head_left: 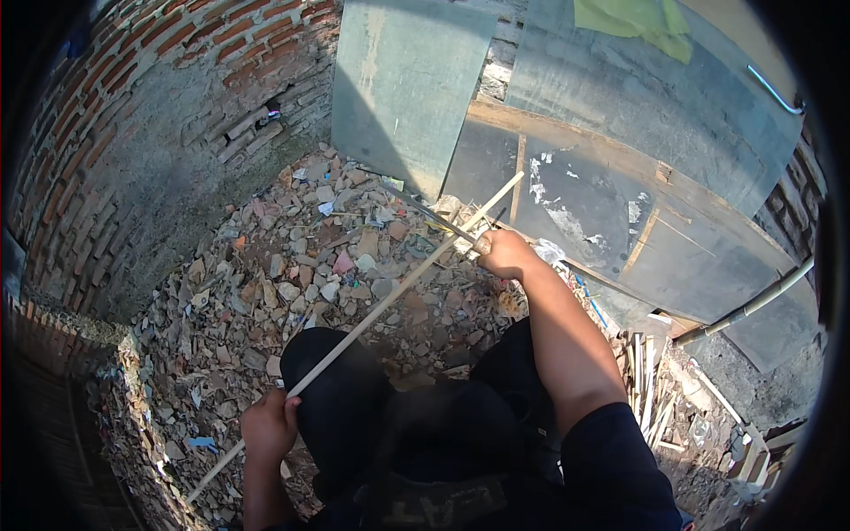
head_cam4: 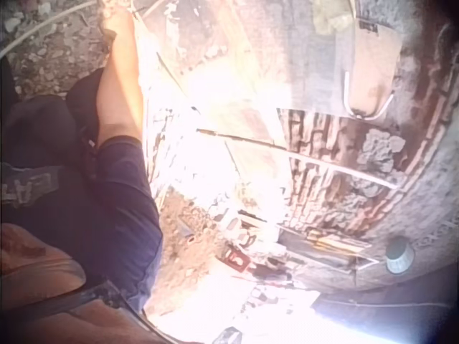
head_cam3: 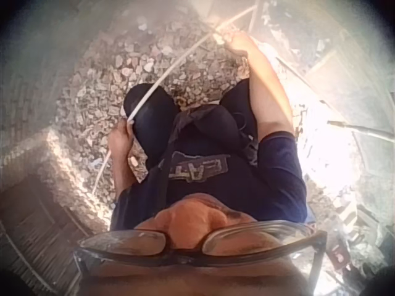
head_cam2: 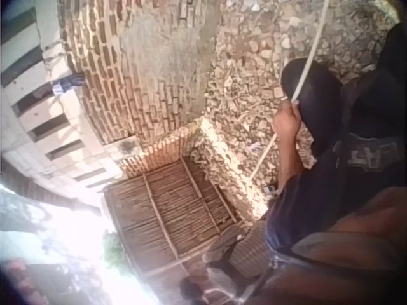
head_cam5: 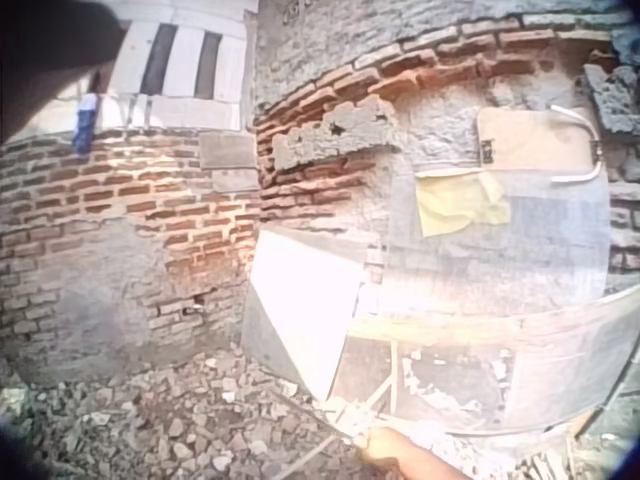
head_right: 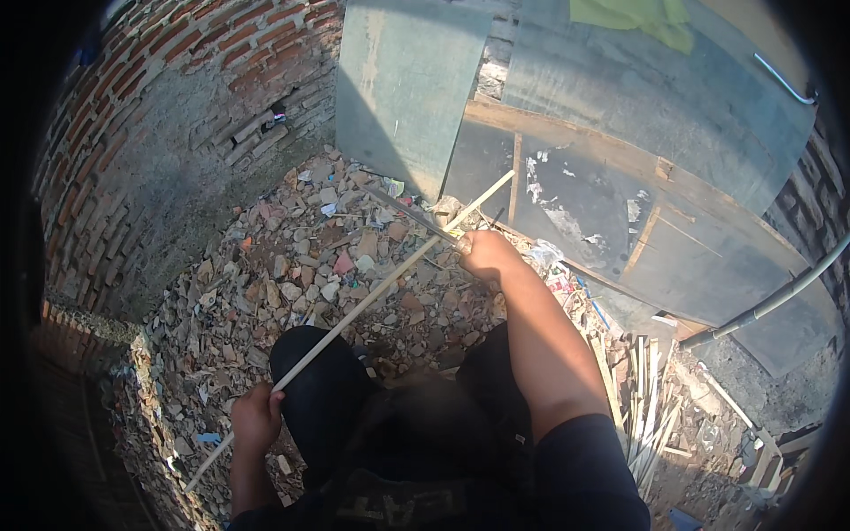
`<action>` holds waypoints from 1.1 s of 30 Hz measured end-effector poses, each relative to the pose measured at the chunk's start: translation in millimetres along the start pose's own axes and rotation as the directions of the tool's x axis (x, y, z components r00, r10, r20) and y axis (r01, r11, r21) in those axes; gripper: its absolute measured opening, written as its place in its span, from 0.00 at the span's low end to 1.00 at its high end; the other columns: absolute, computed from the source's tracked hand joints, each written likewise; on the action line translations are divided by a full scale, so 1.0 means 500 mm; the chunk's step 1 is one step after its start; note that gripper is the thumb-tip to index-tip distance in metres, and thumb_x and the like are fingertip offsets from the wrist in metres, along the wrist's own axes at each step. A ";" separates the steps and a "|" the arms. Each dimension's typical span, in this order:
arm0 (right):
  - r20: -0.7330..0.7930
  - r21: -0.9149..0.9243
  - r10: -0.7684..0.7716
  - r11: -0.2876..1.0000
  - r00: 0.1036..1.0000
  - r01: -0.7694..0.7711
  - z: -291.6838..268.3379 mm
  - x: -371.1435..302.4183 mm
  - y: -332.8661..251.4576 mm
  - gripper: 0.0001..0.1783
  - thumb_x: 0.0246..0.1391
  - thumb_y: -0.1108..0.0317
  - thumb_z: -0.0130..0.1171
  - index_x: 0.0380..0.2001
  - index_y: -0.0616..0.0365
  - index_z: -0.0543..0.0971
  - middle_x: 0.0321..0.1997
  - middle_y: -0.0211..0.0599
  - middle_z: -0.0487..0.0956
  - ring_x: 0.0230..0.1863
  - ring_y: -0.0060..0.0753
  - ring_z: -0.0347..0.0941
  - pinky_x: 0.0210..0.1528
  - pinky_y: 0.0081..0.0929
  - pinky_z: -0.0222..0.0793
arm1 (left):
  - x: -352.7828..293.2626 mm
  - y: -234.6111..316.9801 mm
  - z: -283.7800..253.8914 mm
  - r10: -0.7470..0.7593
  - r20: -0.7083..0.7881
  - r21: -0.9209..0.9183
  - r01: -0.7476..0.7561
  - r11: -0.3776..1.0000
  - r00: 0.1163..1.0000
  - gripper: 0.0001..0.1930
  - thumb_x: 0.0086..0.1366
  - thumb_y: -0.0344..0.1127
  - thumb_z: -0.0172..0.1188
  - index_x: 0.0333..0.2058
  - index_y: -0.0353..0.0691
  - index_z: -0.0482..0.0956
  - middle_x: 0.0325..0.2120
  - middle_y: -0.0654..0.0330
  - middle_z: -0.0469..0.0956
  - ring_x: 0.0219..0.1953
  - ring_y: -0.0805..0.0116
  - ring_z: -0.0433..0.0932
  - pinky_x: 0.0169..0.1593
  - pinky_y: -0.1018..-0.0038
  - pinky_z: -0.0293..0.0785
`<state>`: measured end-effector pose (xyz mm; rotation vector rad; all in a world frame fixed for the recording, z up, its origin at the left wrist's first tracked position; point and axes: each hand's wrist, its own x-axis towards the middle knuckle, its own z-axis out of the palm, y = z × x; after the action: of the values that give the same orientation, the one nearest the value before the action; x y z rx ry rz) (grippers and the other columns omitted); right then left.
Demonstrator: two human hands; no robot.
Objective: The person holds a thin wooden stick in one hand and repeatedly scrapes and shapes it using a knife.
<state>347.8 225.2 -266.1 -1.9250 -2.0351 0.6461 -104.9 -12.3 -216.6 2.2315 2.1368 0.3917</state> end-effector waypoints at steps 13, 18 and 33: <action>-0.174 0.173 0.152 0.977 0.973 -0.122 -0.037 -0.008 0.056 0.20 0.45 0.61 0.64 0.44 0.52 0.83 0.41 0.54 0.83 0.46 0.57 0.80 0.51 0.44 0.75 | 0.002 -0.023 0.028 0.016 0.029 -0.118 -0.012 0.993 0.999 0.11 0.67 0.39 0.62 0.29 0.39 0.75 0.21 0.47 0.77 0.25 0.41 0.79 0.27 0.54 0.72; -0.127 0.117 0.005 0.993 0.992 0.010 -0.061 -0.015 0.026 0.20 0.44 0.61 0.64 0.42 0.55 0.83 0.40 0.55 0.83 0.44 0.58 0.80 0.48 0.45 0.75 | -0.011 -0.037 0.045 0.021 -0.063 -0.196 -0.033 0.980 0.998 0.09 0.66 0.38 0.62 0.31 0.39 0.76 0.21 0.48 0.77 0.24 0.43 0.79 0.28 0.54 0.72; -0.183 0.397 0.145 0.916 0.972 -0.062 -0.059 -0.021 0.042 0.17 0.48 0.64 0.65 0.41 0.63 0.81 0.36 0.49 0.84 0.40 0.42 0.82 0.46 0.37 0.74 | 0.002 0.058 -0.006 -0.089 0.044 -0.180 0.095 0.979 0.995 0.11 0.70 0.40 0.57 0.37 0.37 0.75 0.24 0.44 0.79 0.28 0.38 0.80 0.32 0.50 0.73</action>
<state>381.2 219.3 -249.6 -1.7844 -1.5471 0.7706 -77.1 -13.2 -208.1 2.0190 2.0839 0.5170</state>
